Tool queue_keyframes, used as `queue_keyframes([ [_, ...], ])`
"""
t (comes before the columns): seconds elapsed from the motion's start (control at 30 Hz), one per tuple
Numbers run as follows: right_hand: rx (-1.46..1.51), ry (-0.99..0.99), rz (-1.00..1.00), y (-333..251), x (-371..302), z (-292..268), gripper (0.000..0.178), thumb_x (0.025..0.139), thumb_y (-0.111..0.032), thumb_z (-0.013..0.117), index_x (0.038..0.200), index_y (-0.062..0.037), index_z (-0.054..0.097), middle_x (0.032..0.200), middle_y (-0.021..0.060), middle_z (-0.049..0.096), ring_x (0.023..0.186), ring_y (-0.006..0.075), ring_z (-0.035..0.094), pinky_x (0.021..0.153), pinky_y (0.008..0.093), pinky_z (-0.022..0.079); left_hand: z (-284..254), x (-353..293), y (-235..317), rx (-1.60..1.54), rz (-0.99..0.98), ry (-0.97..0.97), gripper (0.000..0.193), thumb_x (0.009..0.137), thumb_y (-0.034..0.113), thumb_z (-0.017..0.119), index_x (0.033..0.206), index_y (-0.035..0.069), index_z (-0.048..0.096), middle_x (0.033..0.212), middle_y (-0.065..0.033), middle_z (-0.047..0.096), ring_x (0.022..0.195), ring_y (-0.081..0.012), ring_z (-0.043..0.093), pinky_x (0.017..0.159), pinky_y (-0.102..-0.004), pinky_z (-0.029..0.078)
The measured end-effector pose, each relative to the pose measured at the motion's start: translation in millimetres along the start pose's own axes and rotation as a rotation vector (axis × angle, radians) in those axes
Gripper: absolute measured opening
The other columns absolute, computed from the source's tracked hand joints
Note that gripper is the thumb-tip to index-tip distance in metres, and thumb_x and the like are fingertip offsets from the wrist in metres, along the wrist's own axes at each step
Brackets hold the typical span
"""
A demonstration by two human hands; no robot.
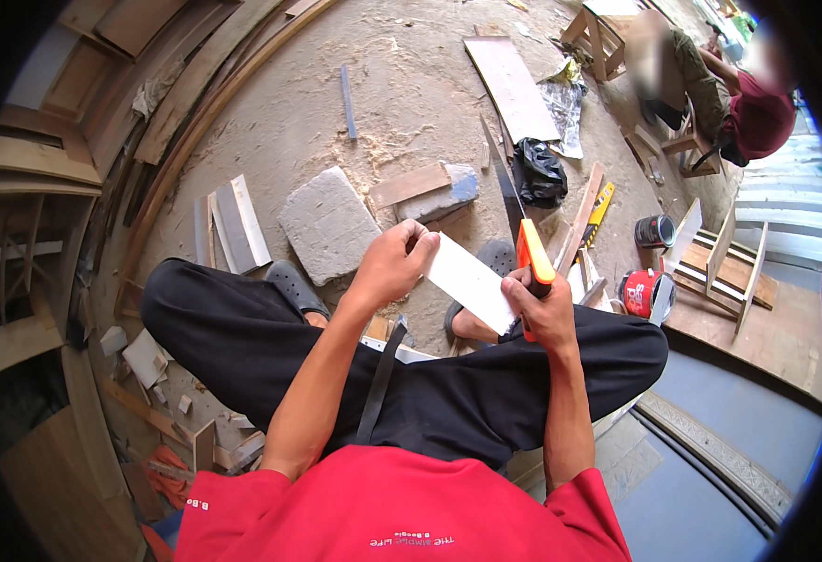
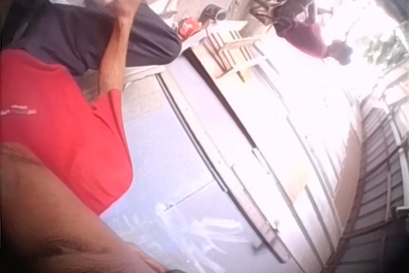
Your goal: The person sits on the floor and uses a hand saw to cut a small piece of wood placed on a stone block. They hold the wood with their left hand and saw with their right hand, then inspect the cut piece and place it aside.
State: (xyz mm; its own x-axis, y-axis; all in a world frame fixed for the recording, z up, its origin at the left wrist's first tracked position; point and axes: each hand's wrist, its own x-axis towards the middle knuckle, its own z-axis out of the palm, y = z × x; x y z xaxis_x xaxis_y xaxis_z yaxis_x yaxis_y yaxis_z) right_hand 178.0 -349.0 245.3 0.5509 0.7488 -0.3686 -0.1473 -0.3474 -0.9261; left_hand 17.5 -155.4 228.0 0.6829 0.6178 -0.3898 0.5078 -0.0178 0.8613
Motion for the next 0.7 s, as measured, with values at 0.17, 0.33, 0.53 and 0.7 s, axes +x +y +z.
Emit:
queue_keyframes([
  [0.17,0.0,0.028,0.005,-2.0,2.9,0.6,0.023,0.086,-0.007,0.072,0.075,-0.0038,0.053,0.082,0.0053,0.065,0.072,0.0097,0.058,0.065,0.0273,0.049,10.2,6.1,-21.5,0.053,0.136,0.159,0.032,0.097,0.029,0.059,0.092,-0.001,0.064,0.077,-0.0134,0.066,0.07,-0.0188,0.061,0.066,-0.0343,0.047],
  [0.33,-0.049,0.02,-0.006,1.6,4.2,2.9,0.018,0.086,-0.009,0.073,0.08,-0.0012,0.058,0.078,0.0043,0.065,0.069,0.0097,0.059,0.063,0.0267,0.048,14.2,1.6,-29.5,-0.015,0.064,0.152,0.029,0.095,0.025,0.061,0.089,-0.002,0.067,0.073,-0.0113,0.067,0.067,-0.0179,0.064,0.065,-0.0334,0.05],
  [0.53,-0.203,-0.003,0.016,4.9,5.7,8.2,0.018,0.086,-0.013,0.074,0.084,-0.0009,0.061,0.071,0.0021,0.064,0.064,0.009,0.059,0.06,0.0265,0.048,23.1,-10.8,-40.7,0.007,0.089,0.211,0.025,0.093,0.022,0.063,0.093,-0.002,0.069,0.075,-0.0137,0.069,0.071,-0.0215,0.068,0.068,-0.0325,0.052],
  [0.7,-0.267,-0.025,0.009,8.7,6.4,11.3,0.018,0.086,-0.014,0.074,0.082,-0.0018,0.061,0.068,0.0018,0.063,0.062,0.0085,0.057,0.059,0.0266,0.047,23.3,-10.9,-50.9,0.197,0.164,0.185,0.024,0.094,0.021,0.059,0.094,-0.002,0.065,0.082,-0.0216,0.067,0.077,-0.0348,0.067,0.07,-0.0391,0.051],
])
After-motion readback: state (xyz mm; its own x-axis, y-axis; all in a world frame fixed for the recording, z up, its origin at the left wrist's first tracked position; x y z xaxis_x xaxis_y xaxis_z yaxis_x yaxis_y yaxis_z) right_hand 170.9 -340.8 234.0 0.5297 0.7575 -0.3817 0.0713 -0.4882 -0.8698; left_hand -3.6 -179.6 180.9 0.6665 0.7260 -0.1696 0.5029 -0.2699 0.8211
